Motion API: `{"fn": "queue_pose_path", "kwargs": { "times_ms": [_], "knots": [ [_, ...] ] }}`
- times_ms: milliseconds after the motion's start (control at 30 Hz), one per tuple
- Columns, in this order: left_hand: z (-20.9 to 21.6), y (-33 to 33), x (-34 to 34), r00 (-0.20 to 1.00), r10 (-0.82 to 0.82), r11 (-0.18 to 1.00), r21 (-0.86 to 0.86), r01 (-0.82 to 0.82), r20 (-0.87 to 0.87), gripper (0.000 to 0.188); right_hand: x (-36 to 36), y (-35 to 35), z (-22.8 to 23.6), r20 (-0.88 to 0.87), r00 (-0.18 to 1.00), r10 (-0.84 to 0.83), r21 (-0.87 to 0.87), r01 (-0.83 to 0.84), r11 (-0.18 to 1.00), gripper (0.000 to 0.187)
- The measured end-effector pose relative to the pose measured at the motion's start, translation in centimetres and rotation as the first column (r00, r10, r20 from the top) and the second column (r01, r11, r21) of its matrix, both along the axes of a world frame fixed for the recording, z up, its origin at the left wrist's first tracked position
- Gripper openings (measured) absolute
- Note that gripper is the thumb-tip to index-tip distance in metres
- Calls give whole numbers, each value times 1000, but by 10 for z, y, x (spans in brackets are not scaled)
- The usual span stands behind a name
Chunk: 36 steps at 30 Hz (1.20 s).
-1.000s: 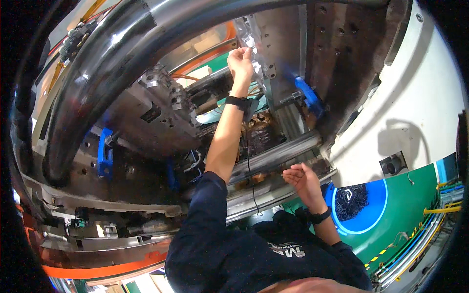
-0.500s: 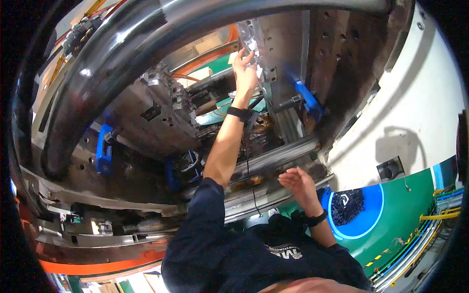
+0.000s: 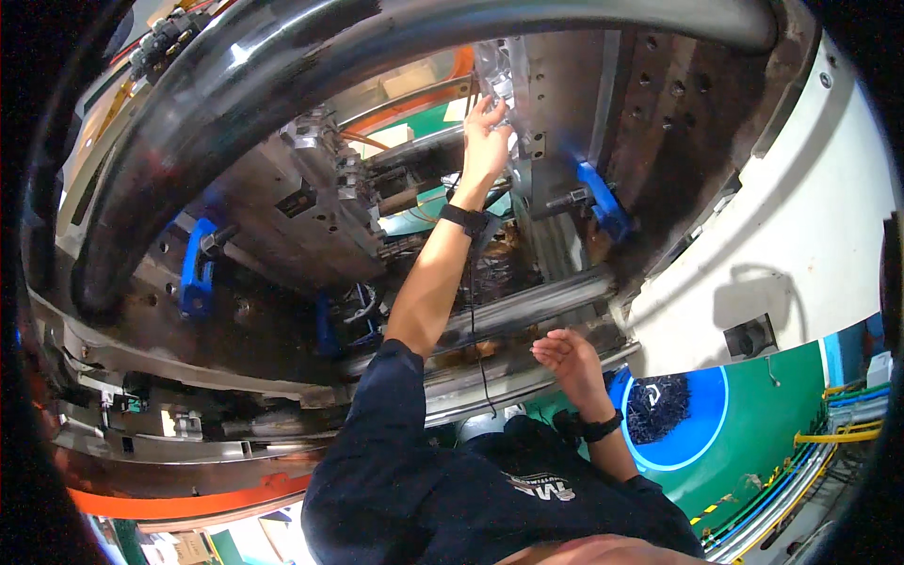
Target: Inspecting plastic components and operating an injection molding machine in a factory setting.
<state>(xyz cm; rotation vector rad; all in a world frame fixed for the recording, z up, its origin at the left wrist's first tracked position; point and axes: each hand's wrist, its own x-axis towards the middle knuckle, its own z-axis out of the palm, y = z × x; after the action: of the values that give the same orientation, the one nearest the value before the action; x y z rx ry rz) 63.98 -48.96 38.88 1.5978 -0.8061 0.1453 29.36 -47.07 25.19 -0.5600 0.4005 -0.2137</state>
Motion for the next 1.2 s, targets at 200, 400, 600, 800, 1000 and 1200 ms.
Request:
{"fn": "queue_pose_path", "kwargs": {
  "times_ms": [200, 400, 600, 800, 1000, 1200],
  "knots": [
    [2, 6, -6, 987, 131, 991, 16, -133, 89, 46, -1, 1, -1, -21, 1000, -3, -9, 3, 1000, 26],
    [44, 16, -11, 935, 221, 963, -212, -164, 279, 36, -7, 0, -3, 8, 1000, -20, -76, 21, 997, 27],
    [80, 9, -26, 940, 219, 966, -196, -171, 260, 41, -7, -1, -6, -19, 1000, 7, -85, -9, 996, 27],
    [67, 0, -6, 937, 191, 979, -132, -159, 293, 43, -12, 3, 1, -16, 1000, -17, -116, 15, 993, 27],
    [73, -5, -4, 912, 205, 977, -125, -171, 355, 42, -16, 0, -2, -19, 999, -29, -118, 27, 993, 26],
    [81, 8, -4, 912, 177, 984, -50, -170, 369, 40, -11, 4, 2, -34, 999, -14, -107, 10, 994, 26]
  ]
}}
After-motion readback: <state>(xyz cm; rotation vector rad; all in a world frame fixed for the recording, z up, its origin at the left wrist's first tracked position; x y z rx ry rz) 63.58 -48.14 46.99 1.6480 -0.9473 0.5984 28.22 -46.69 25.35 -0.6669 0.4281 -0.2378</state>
